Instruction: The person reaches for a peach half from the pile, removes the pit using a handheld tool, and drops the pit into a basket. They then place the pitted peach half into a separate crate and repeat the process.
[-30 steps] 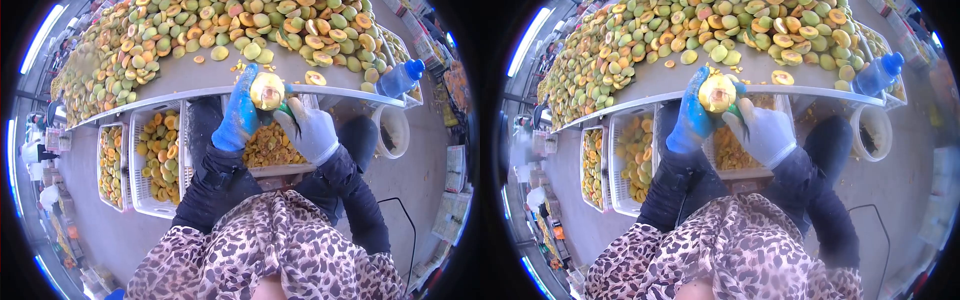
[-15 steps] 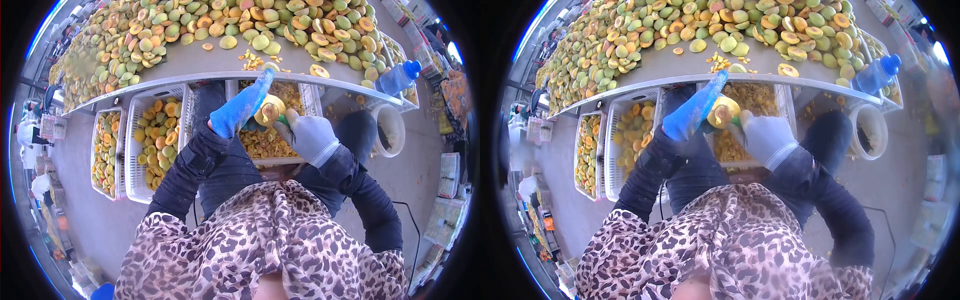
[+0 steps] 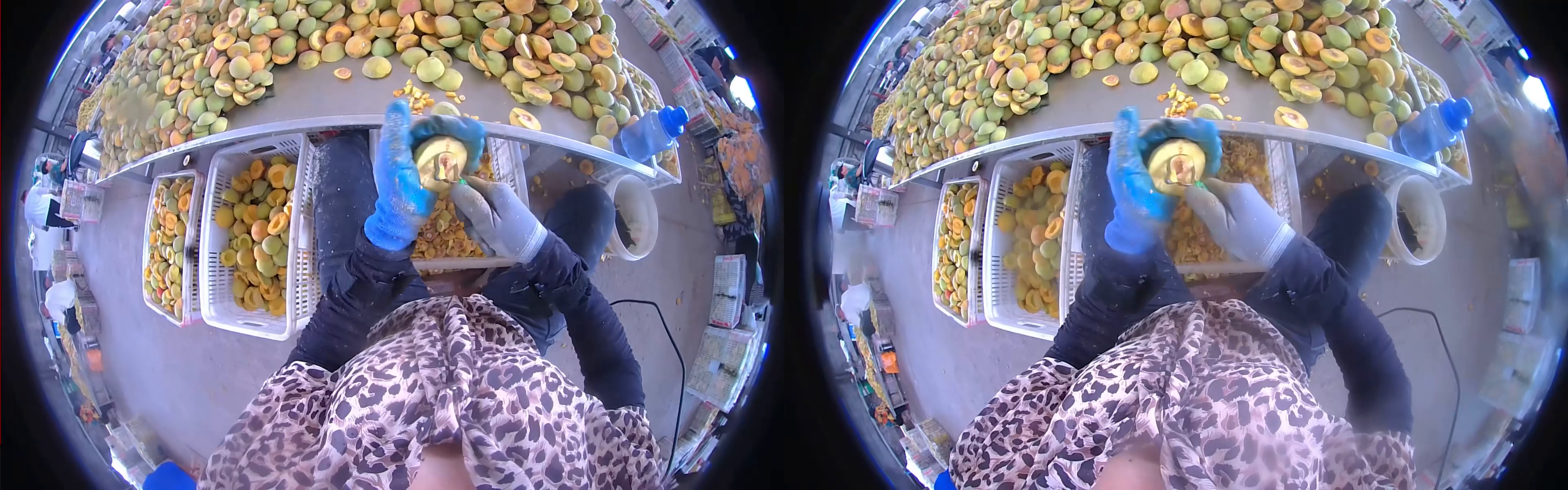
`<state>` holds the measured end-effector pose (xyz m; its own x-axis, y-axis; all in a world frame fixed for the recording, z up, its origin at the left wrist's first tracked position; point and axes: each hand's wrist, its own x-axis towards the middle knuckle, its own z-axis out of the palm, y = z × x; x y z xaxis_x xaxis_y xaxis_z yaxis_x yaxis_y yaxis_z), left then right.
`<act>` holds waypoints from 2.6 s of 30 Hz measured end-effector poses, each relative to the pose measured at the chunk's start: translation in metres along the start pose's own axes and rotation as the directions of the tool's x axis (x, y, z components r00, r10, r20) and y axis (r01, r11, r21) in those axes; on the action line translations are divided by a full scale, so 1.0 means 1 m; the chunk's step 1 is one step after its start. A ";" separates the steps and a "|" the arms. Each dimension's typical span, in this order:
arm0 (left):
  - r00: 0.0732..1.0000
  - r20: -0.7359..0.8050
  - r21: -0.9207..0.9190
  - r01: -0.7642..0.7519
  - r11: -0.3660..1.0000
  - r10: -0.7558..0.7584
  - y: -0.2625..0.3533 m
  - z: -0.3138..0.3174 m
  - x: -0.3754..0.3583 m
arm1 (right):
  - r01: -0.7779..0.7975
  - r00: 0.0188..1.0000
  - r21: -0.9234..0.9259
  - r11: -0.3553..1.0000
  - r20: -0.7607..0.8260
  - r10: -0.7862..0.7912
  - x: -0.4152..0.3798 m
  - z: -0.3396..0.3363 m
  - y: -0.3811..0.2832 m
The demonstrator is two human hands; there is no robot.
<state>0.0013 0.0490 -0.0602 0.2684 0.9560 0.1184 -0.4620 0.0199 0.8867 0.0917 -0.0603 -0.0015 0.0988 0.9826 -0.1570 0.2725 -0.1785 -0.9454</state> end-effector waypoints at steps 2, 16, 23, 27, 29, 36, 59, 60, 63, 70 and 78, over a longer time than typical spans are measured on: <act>0.943 0.280 -0.330 0.271 0.904 -0.181 0.034 -0.009 0.001 | 0.075 0.997 -0.204 0.976 -0.010 -0.079 -0.001 0.000 0.005; 0.865 0.148 -0.480 0.486 0.730 -0.479 0.046 0.014 -0.024 | -0.214 0.967 0.323 0.922 0.202 0.154 -0.013 0.003 -0.009; 0.916 0.389 0.158 -0.169 0.973 0.096 0.003 -0.032 -0.009 | -0.409 0.885 0.393 0.823 0.391 0.253 -0.018 -0.007 -0.012; 0.790 0.610 -0.044 0.096 0.994 -0.049 0.016 -0.024 0.007 | -0.496 0.835 0.390 0.775 0.460 0.303 -0.018 -0.010 -0.016; 0.692 0.712 -0.011 0.179 0.984 -0.118 0.045 -0.007 0.002 | -0.571 0.791 0.445 0.689 0.522 0.319 -0.019 -0.014 -0.015; 0.863 0.208 -0.532 0.495 0.687 -0.461 0.017 0.005 -0.002 | -0.569 0.814 0.583 0.580 0.503 0.292 -0.014 -0.006 0.001; 0.982 -0.048 0.183 0.190 0.965 -0.184 0.047 -0.017 -0.052 | -0.374 0.911 -0.806 0.459 -0.412 0.019 0.039 0.000 0.081; 0.990 -0.127 0.208 0.089 0.974 -0.063 0.062 -0.024 -0.050 | -0.385 0.916 -0.802 0.457 -0.394 0.081 0.039 -0.011 0.085; 0.908 0.103 0.984 -0.152 0.093 0.405 0.086 -0.104 -0.020 | -0.330 0.938 -0.789 0.517 -0.336 0.086 0.012 -0.008 0.111; 0.894 0.448 0.867 -0.434 0.244 -0.002 -0.016 -0.028 0.097 | -0.110 0.991 -0.710 0.696 -0.130 0.024 0.003 0.040 0.123; 0.877 0.325 0.925 -0.373 -0.077 -0.354 -0.062 0.037 0.132 | -0.133 0.972 -0.676 0.725 0.055 0.229 0.003 0.043 0.139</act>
<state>0.0968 0.1629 -0.0832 0.6732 0.7366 -0.0649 0.7169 -0.6287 0.3012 0.0886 -0.0802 -0.1456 0.1060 0.9169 -0.3847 0.8312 -0.2940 -0.4718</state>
